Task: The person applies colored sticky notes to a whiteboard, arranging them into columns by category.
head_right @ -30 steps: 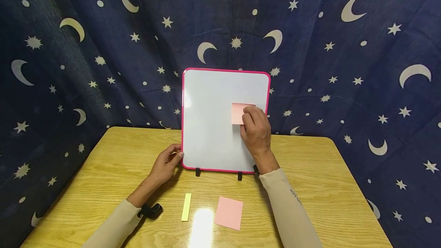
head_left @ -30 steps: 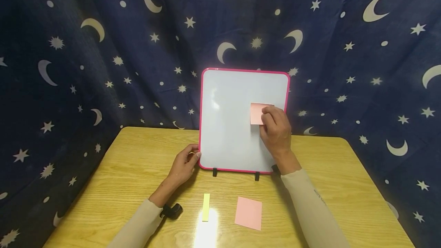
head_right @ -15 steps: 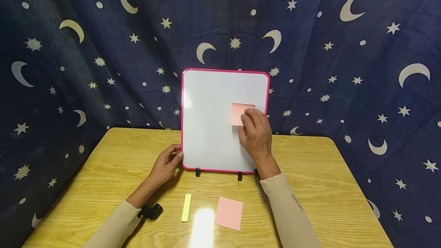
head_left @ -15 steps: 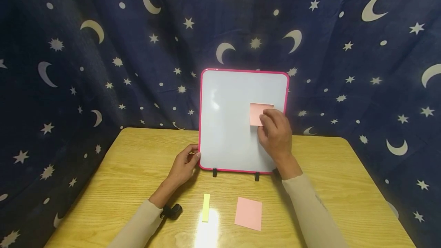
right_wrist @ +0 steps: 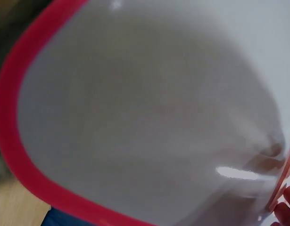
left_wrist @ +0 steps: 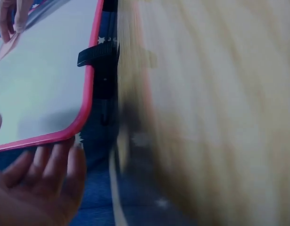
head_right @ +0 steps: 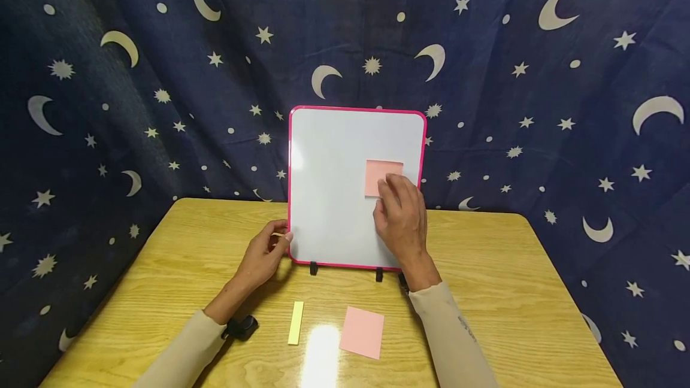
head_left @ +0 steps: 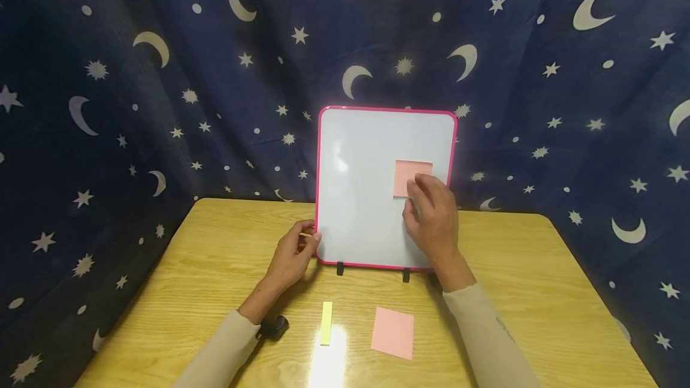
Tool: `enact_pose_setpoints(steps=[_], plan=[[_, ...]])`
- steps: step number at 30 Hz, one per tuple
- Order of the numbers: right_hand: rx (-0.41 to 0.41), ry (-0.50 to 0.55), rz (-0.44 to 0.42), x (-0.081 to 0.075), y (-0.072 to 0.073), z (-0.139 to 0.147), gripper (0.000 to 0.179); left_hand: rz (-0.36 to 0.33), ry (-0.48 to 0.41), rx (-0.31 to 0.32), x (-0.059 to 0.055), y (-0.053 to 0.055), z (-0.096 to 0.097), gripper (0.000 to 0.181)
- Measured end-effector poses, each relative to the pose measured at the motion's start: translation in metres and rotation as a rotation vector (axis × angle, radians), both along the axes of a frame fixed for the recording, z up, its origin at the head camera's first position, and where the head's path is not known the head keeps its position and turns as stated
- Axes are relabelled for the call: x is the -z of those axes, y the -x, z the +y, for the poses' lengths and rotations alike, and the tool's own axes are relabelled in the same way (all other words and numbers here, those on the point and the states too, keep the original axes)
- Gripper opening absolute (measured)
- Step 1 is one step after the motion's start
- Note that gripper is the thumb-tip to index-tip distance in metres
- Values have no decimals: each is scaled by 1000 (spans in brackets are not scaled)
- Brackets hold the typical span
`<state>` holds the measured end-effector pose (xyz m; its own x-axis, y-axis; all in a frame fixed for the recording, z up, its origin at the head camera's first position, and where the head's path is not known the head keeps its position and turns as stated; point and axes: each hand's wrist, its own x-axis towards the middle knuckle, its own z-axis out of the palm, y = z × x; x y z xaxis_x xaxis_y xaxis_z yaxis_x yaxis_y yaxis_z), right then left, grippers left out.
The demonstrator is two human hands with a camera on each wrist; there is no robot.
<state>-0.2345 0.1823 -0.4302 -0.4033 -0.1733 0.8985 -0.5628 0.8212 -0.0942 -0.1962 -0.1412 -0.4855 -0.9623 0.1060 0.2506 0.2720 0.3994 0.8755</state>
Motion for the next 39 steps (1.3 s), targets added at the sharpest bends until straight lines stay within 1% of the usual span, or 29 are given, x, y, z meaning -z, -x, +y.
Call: enact_pose_setpoints(steps=[2,4,6,8,10,12,14,16,22,25,29,33,35,39], plan=[[4,-1,-2,1,-2,0,41,39,7,-34,-4,1,0,43],[2,3,7,2,-3,0,43,102,24,-82,-8,1,-2,48],[-7,10,15,3,-3,0,44,184,53,-134,-13,0,-3,50],[-12,13,20,5,-4,-1,44,275,86,-171,-17,0,-5,52],[-14,15,19,6,-4,-1,44,366,123,-188,-22,0,-5,52],[-12,15,14,8,-4,-2,44,439,161,-189,-28,0,-4,51],[-8,13,4,10,-5,-1,44,504,202,-172,-33,2,0,50],[-6,13,-7,11,-5,-1,45,562,242,-142,-39,3,5,49],[2,9,-26,14,-8,0,48,746,388,-26,-56,11,27,48],[7,6,-23,14,-8,-1,48,821,476,38,-65,16,38,49],[7,4,-17,14,-8,-1,48,865,616,105,-78,21,51,51],[3,3,-15,13,-8,0,47,910,761,141,-90,28,63,55],[-1,5,-14,13,-8,0,47,937,811,155,-96,33,68,58],[-4,4,-4,13,-8,-1,47,983,877,172,-104,43,76,64]])
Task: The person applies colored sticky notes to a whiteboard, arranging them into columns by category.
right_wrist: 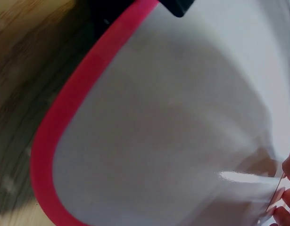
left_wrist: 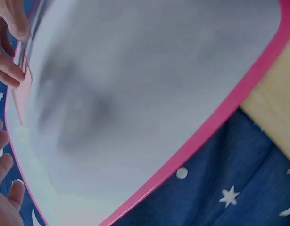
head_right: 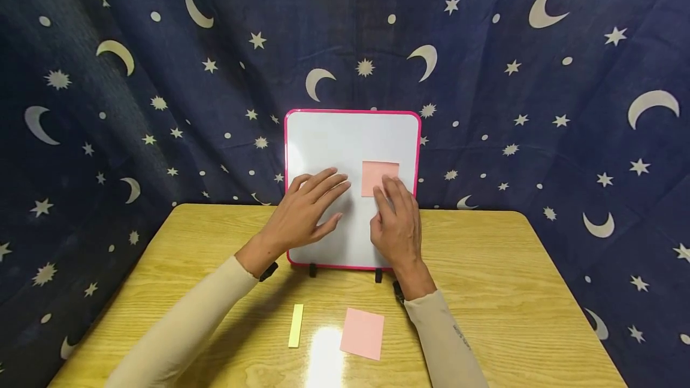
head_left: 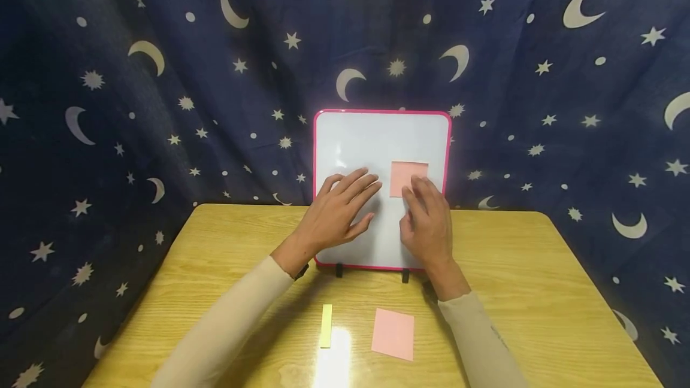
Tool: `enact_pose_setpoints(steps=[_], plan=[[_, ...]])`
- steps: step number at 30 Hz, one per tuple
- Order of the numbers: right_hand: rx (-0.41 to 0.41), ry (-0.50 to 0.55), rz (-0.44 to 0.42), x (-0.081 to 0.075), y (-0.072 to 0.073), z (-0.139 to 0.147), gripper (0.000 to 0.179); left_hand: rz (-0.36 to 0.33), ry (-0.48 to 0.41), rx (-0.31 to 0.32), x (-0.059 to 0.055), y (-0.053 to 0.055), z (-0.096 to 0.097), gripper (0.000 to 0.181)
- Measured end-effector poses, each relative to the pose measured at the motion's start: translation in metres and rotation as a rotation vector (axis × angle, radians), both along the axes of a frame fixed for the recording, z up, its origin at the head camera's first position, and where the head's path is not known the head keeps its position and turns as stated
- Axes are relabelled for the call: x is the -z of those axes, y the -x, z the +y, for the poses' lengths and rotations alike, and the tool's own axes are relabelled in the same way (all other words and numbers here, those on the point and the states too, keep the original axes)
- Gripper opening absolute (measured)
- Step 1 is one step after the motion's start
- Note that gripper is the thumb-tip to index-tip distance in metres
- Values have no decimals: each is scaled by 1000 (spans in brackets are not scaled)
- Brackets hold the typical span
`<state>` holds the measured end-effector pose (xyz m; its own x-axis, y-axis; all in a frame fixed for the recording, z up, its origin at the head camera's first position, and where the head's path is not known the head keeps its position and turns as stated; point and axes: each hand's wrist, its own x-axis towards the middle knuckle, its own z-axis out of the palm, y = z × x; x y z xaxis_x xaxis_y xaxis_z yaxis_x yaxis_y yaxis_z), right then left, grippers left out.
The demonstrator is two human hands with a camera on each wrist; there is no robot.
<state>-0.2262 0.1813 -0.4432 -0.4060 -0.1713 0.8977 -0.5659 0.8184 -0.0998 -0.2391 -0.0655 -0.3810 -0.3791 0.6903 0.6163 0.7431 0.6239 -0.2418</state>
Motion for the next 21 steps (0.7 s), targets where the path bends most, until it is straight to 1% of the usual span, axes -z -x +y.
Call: enact_pose_setpoints(steps=[3,7,10,13,18,21], plan=[[-3,3,13,0,0,-2,47,33,49,-3,-7,6,3,67],[-10,16,14,0,0,-4,46,64,128,-24,-16,11,9,69],[-10,24,6,1,0,-4,46,60,177,-37,-21,15,13,70],[-5,26,-1,2,0,-4,47,45,206,-40,-24,19,18,72],[12,11,-21,2,-1,-4,50,35,266,-73,-26,24,24,73],[15,7,-29,2,0,-6,51,38,291,-95,-27,26,25,74]])
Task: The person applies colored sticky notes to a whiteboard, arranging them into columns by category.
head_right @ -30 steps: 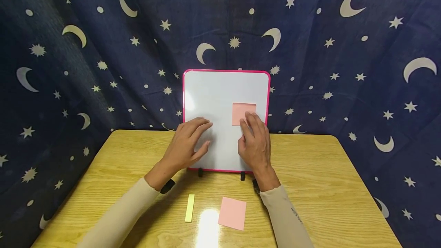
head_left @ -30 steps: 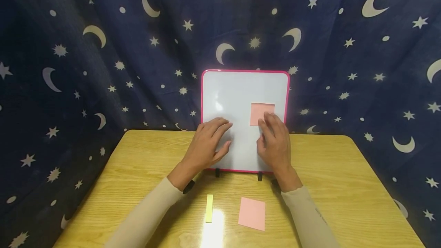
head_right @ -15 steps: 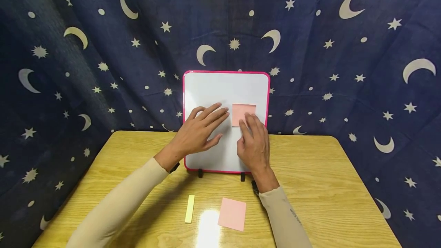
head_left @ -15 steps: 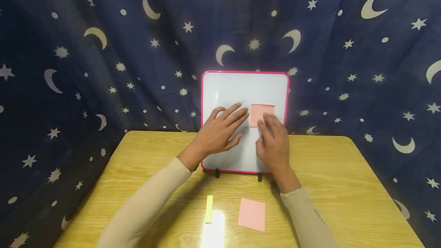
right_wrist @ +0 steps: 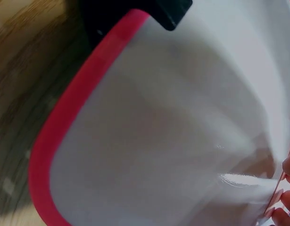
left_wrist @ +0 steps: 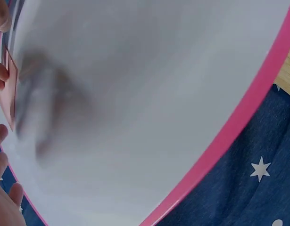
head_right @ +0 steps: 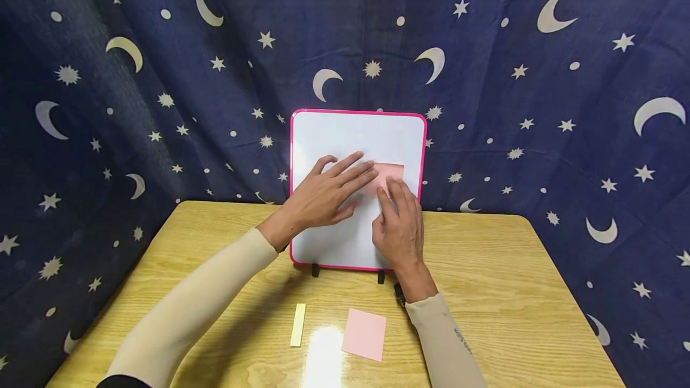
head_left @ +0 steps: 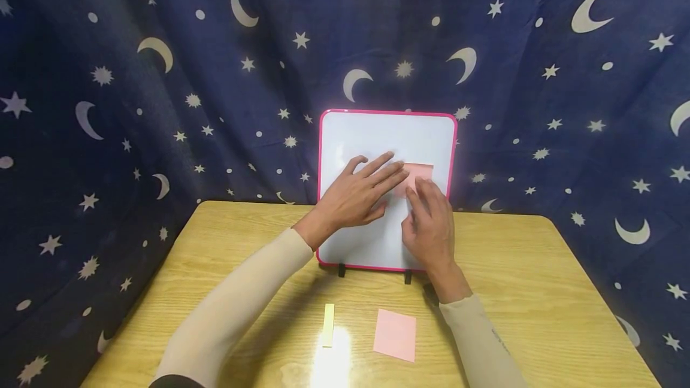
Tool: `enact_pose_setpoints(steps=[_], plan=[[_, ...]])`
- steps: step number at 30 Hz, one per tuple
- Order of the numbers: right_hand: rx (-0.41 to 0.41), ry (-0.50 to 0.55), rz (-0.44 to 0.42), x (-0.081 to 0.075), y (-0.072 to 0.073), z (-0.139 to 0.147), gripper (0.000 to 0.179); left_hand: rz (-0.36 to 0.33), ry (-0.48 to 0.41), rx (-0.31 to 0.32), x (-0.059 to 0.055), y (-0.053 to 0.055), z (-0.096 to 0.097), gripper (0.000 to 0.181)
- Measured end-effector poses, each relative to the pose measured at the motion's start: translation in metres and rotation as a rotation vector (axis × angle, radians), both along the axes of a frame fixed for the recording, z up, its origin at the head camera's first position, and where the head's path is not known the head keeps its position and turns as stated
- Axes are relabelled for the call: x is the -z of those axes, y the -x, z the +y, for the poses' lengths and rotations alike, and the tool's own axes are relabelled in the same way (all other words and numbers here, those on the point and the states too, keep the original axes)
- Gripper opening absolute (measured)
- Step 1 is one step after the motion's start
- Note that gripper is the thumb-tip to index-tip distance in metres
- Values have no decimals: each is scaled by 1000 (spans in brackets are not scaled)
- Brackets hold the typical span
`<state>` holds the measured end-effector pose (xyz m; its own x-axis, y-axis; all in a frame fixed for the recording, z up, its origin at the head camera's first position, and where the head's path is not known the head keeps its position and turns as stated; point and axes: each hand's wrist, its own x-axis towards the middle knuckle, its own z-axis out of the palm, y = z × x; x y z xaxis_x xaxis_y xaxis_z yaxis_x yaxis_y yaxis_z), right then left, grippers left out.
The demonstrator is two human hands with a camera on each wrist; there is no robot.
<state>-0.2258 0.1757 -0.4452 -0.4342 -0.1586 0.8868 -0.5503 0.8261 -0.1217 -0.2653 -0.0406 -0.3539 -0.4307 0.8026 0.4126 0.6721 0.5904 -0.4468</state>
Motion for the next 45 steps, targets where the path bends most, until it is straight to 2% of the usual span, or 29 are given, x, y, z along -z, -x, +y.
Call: enact_pose_setpoints(steps=[8,22,29,38,45], plan=[[5,4,-24,0,0,0,55,13,34,-7,-2,6,1,77],[-2,-9,-43,-1,0,-2,56,-35,52,13,-2,11,8,79],[11,-18,-61,0,-1,-1,59,-45,30,53,-3,12,19,78],[-37,-8,-11,0,0,1,43,-76,17,101,-1,11,36,78],[-33,-20,-31,-1,-1,0,45,-87,-2,108,-3,11,49,75]])
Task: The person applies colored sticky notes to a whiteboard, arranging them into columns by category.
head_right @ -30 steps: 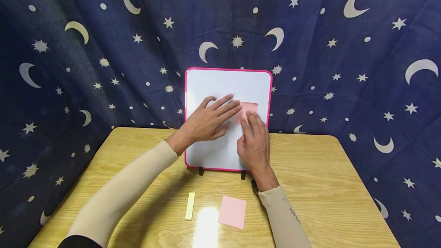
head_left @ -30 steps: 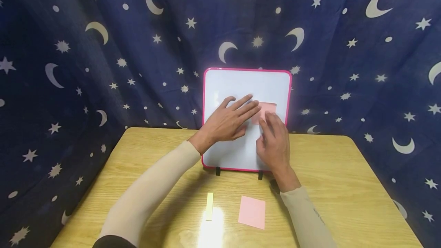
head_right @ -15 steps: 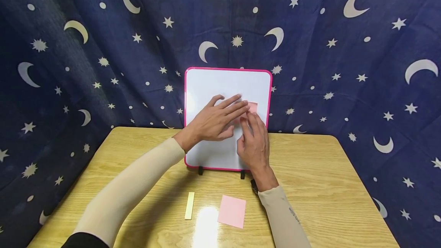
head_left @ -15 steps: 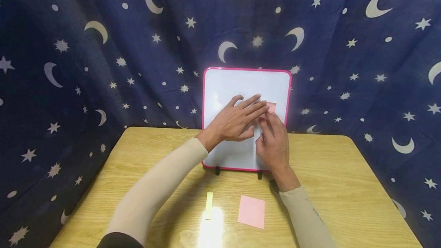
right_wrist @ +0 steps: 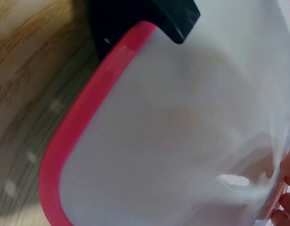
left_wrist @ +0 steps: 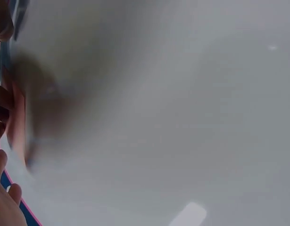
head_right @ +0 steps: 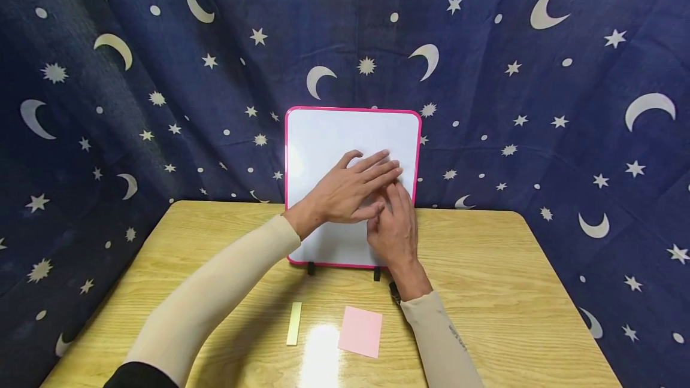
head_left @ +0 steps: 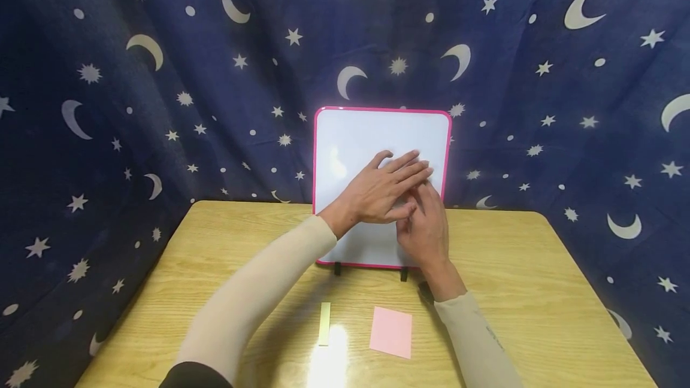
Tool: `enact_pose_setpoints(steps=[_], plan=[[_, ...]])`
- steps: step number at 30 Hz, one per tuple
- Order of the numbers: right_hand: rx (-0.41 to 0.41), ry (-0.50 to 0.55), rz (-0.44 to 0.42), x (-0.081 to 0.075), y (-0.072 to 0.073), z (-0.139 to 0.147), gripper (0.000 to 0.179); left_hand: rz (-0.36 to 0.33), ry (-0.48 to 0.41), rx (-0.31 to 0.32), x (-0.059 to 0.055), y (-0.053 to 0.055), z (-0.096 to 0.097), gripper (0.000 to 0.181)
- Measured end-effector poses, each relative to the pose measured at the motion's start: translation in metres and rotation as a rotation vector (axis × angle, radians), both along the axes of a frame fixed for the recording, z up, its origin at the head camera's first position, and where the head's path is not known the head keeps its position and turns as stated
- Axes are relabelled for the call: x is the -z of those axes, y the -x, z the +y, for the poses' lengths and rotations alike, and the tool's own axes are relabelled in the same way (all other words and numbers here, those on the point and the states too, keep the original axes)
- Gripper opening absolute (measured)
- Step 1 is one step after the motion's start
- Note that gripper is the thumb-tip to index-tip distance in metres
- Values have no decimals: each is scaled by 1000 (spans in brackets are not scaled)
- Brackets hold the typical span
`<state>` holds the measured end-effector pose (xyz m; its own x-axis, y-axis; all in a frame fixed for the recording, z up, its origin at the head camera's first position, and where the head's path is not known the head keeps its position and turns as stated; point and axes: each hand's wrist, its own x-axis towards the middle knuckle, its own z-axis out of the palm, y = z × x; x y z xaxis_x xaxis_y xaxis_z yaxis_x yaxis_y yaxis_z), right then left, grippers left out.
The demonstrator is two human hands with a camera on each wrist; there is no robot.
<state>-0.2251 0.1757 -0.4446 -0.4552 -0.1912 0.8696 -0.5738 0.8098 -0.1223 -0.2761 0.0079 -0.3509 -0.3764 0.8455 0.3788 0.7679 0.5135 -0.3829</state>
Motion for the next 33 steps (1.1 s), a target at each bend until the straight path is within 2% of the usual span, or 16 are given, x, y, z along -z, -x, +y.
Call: enact_pose_setpoints(steps=[7,18,21,28,33], plan=[[10,4,4,2,-1,-2,49,-3,23,-34,-2,-1,8,76],[11,-23,-20,2,-1,-1,50,14,30,-75,-1,-5,7,79],[4,-25,-26,2,-1,0,48,25,18,-77,0,-5,5,78],[-21,-13,17,1,1,0,48,53,1,-83,2,-7,-8,73],[5,-17,2,2,1,1,53,76,13,-102,3,-7,-15,74]])
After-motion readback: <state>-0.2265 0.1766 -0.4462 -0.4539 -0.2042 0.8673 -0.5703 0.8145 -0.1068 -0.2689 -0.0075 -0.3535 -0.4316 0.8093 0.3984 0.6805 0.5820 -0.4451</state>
